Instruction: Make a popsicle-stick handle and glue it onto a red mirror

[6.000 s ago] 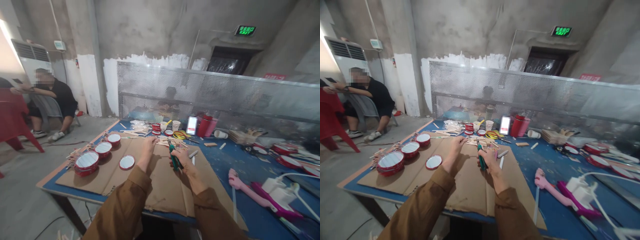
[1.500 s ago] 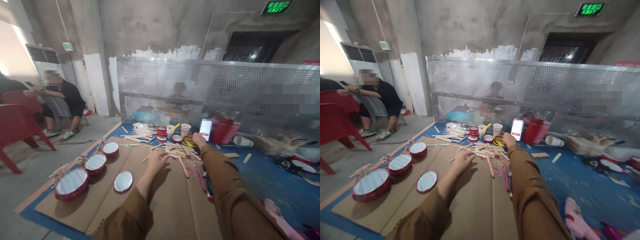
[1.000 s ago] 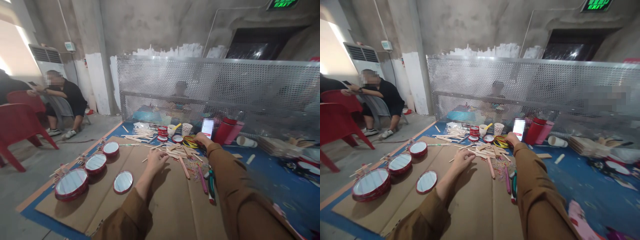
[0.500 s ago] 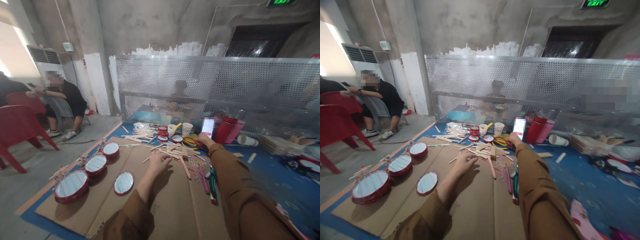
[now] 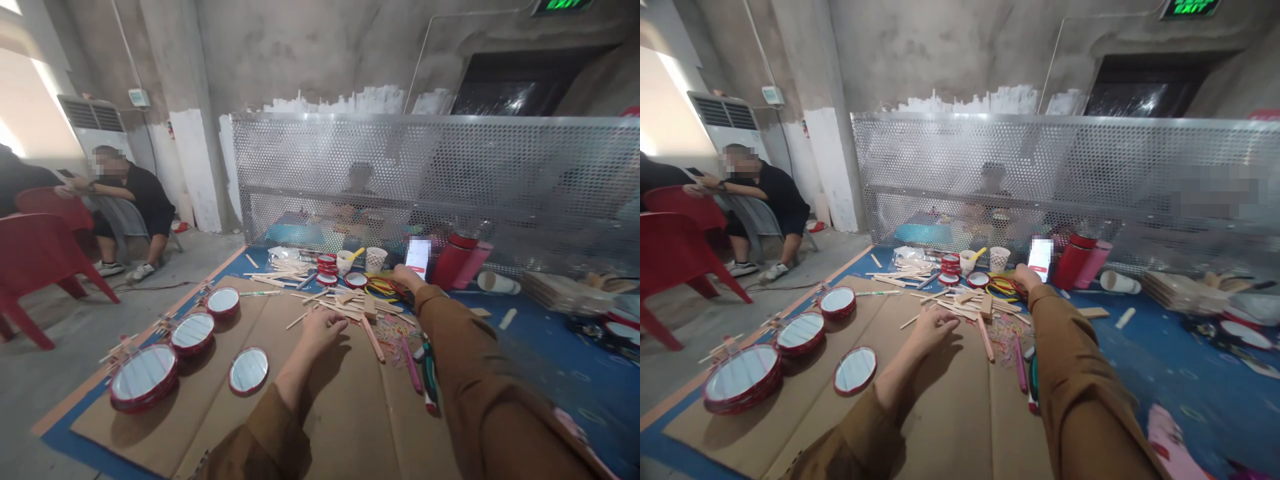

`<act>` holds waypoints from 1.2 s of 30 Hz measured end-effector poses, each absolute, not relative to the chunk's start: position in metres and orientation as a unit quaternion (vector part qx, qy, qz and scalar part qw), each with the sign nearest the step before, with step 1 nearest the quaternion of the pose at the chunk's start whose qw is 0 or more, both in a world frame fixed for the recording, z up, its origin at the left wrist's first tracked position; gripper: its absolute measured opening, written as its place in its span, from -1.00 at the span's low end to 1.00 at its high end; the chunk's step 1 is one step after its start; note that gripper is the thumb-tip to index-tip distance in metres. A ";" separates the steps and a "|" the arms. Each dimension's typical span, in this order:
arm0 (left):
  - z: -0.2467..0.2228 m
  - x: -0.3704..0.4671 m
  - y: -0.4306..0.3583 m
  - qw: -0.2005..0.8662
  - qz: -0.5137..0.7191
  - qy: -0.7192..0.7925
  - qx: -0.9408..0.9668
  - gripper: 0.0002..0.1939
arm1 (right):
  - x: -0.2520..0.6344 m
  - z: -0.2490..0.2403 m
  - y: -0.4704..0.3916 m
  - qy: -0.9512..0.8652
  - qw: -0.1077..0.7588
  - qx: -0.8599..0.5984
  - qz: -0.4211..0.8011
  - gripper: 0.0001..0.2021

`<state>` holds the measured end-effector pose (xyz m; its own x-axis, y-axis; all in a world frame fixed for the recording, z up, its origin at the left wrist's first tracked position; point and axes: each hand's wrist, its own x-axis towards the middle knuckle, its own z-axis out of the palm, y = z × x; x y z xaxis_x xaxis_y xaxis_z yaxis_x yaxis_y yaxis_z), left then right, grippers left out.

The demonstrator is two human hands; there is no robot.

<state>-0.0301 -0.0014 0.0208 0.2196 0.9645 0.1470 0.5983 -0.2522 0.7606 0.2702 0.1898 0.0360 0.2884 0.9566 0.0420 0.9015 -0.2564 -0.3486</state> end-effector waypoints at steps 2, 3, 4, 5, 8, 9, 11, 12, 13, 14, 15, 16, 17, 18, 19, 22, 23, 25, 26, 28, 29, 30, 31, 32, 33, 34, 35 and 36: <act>0.021 -0.030 -0.002 0.296 0.313 0.531 0.730 -0.81 | 0.268 0.036 0.193 -0.594 0.136 -0.787 0.096 -0.61; 0.021 -0.030 -0.002 0.300 0.312 0.528 0.731 -0.80 | 0.267 0.036 0.195 -0.598 0.124 -0.785 0.100 -0.60; 0.021 -0.030 -0.002 0.304 0.311 0.527 0.730 -0.80 | 0.265 0.036 0.198 -0.602 0.115 -0.783 0.103 -0.60; 0.020 -0.030 -0.002 0.307 0.311 0.526 0.729 -0.80 | 0.264 0.035 0.200 -0.606 0.108 -0.781 0.105 -0.61; 0.017 -0.029 -0.001 0.311 0.315 0.530 0.724 -0.81 | 0.260 0.034 0.202 -0.608 0.096 -0.781 0.104 -0.63; 0.015 -0.029 0.000 0.313 0.316 0.530 0.722 -0.81 | 0.260 0.033 0.202 -0.606 0.095 -0.783 0.101 -0.64; 0.012 -0.029 0.001 0.320 0.321 0.527 0.719 -0.81 | 0.262 0.033 0.199 -0.604 0.095 -0.785 0.098 -0.64; 0.011 -0.028 0.001 0.323 0.326 0.526 0.717 -0.81 | 0.263 0.033 0.196 -0.604 0.094 -0.785 0.098 -0.64; 0.009 -0.028 0.002 0.326 0.330 0.523 0.715 -0.81 | 0.264 0.033 0.194 -0.605 0.094 -0.784 0.100 -0.64; 0.008 -0.028 0.002 0.329 0.335 0.521 0.713 -0.81 | 0.264 0.034 0.192 -0.606 0.093 -0.783 0.104 -0.65; 0.007 -0.027 0.003 0.332 0.339 0.521 0.710 -0.82 | 0.265 0.035 0.191 -0.606 0.092 -0.782 0.110 -0.66; 0.007 -0.027 0.004 0.335 0.340 0.520 0.708 -0.83 | 0.265 0.036 0.190 -0.606 0.090 -0.782 0.118 -0.69; 0.006 -0.027 0.004 0.338 0.340 0.519 0.708 -0.85 | 0.264 0.038 0.191 -0.606 0.087 -0.781 0.126 -0.71; 0.006 -0.026 0.005 0.341 0.338 0.518 0.708 -0.85 | 0.262 0.039 0.192 -0.606 0.084 -0.780 0.132 -0.74; 0.006 -0.026 0.005 0.342 0.336 0.517 0.709 -0.86 | 0.260 0.040 0.194 -0.607 0.080 -0.779 0.136 -0.76; 0.004 -0.026 0.007 0.348 0.336 0.518 0.705 -0.86 | 0.250 0.042 0.201 -0.604 0.067 -0.781 0.140 -0.82; 0.003 -0.026 0.008 0.353 0.337 0.519 0.702 -0.86 | 0.246 0.042 0.203 -0.602 0.066 -0.783 0.141 -0.83; -0.001 -0.026 0.010 0.361 0.346 0.516 0.696 -0.87 | 0.241 0.042 0.204 -0.600 0.077 -0.784 0.142 -0.85; -0.002 -0.026 0.011 0.364 0.355 0.512 0.693 -0.88 | 0.239 0.043 0.203 -0.599 0.091 -0.783 0.139 -0.85; -0.005 -0.024 0.013 0.370 0.382 0.501 0.683 -0.92 | 0.236 0.046 0.198 -0.598 0.132 -0.781 0.126 -0.82; -0.006 -0.024 0.013 0.373 0.398 0.495 0.676 -0.93 | 0.235 0.048 0.194 -0.594 0.158 -0.780 0.116 -0.81; -0.006 -0.022 0.013 0.378 0.413 0.489 0.669 -0.94 | 0.234 0.050 0.189 -0.587 0.184 -0.781 0.106 -0.80; -0.006 -0.021 0.012 0.387 0.426 0.482 0.661 -0.94 | 0.232 0.052 0.184 -0.578 0.212 -0.782 0.098 -0.80; -0.004 -0.020 0.011 0.401 0.437 0.474 0.651 -0.94 | 0.228 0.054 0.179 -0.568 0.240 -0.782 0.094 -0.80; -0.002 -0.019 0.009 0.423 0.446 0.466 0.636 -0.93 | 0.224 0.055 0.173 -0.558 0.267 -0.780 0.093 -0.81; 0.000 -0.018 0.007 0.454 0.450 0.459 0.617 -0.92 | 0.218 0.055 0.167 -0.550 0.295 -0.775 0.098 -0.82; 0.003 -0.017 0.005 0.489 0.449 0.454 0.594 -0.90 | 0.210 0.055 0.160 -0.543 0.323 -0.768 0.107 -0.84; 0.005 -0.017 0.003 0.525 0.447 0.451 0.567 -0.89 | 0.202 0.053 0.153 -0.537 0.349 -0.758 0.122 -0.85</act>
